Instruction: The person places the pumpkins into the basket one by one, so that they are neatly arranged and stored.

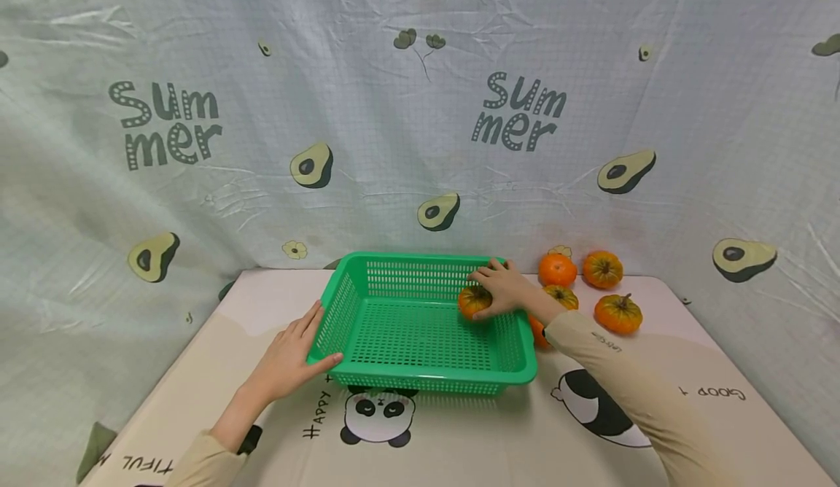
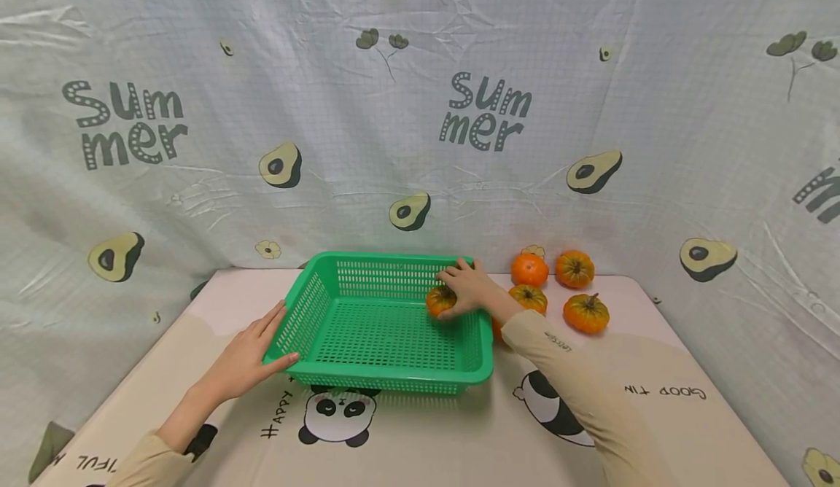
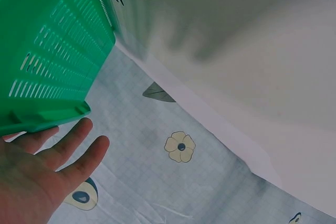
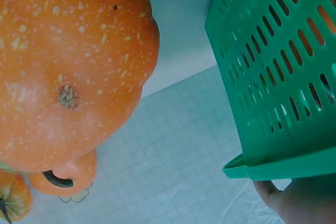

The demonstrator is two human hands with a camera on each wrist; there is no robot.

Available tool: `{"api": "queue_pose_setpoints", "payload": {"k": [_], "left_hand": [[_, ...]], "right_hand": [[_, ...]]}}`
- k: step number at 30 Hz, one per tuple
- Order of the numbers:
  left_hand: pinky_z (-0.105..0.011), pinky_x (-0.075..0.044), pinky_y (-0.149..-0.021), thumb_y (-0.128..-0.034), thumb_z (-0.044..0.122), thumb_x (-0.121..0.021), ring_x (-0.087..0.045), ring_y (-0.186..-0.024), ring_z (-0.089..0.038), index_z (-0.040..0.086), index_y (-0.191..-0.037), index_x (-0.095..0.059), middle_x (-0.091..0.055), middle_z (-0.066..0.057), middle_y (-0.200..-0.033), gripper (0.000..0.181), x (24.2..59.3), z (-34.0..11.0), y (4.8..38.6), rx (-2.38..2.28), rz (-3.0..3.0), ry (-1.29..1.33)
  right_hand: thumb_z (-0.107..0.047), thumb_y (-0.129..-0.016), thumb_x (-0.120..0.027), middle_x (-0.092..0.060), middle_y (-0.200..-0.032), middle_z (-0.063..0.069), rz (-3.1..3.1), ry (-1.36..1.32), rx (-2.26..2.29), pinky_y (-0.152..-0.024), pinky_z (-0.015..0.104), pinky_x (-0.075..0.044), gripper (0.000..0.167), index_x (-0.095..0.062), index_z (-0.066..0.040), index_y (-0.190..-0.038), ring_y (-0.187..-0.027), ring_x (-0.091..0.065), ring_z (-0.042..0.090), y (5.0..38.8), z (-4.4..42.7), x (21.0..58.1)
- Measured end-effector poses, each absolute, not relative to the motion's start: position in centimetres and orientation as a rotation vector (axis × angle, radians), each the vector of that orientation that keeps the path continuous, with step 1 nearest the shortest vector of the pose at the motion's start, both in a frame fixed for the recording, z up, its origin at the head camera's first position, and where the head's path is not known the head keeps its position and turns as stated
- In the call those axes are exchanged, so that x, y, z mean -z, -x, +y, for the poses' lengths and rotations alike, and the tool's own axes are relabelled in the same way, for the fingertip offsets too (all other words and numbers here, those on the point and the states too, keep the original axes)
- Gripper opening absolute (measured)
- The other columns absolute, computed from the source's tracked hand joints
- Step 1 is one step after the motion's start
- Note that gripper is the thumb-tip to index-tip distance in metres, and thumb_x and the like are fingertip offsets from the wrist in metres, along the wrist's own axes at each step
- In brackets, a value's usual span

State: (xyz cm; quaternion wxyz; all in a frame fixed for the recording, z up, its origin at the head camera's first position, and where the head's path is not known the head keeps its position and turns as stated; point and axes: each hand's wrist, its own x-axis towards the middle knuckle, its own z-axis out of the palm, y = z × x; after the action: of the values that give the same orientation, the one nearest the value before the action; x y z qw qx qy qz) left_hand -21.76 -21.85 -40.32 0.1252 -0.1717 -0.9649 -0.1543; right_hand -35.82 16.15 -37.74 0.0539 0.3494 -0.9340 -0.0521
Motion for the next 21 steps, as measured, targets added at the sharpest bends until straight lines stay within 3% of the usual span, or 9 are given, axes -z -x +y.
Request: {"api": "queue_pose_setpoints", "payload": {"k": [21], "left_hand": [[-0.056, -0.029, -0.098, -0.0811, 0.052, -0.054, -0.031, -0.127, -0.040, -0.001, -0.141, -0.022, -0.022, -0.019, -0.146, 0.086, 40.5, -21.8, 21.8, 0.437, -2.803, 0.514]], "right_hand": [[-0.051, -0.076, -0.062, -0.055, -0.117, 0.002, -2.707, -1.092, 0.008, -0.088, 0.052, -0.034, 0.052, -0.054, -0.021, -0.117, -0.109, -0.042, 0.026, 34.2, 18.2, 36.6]]}}
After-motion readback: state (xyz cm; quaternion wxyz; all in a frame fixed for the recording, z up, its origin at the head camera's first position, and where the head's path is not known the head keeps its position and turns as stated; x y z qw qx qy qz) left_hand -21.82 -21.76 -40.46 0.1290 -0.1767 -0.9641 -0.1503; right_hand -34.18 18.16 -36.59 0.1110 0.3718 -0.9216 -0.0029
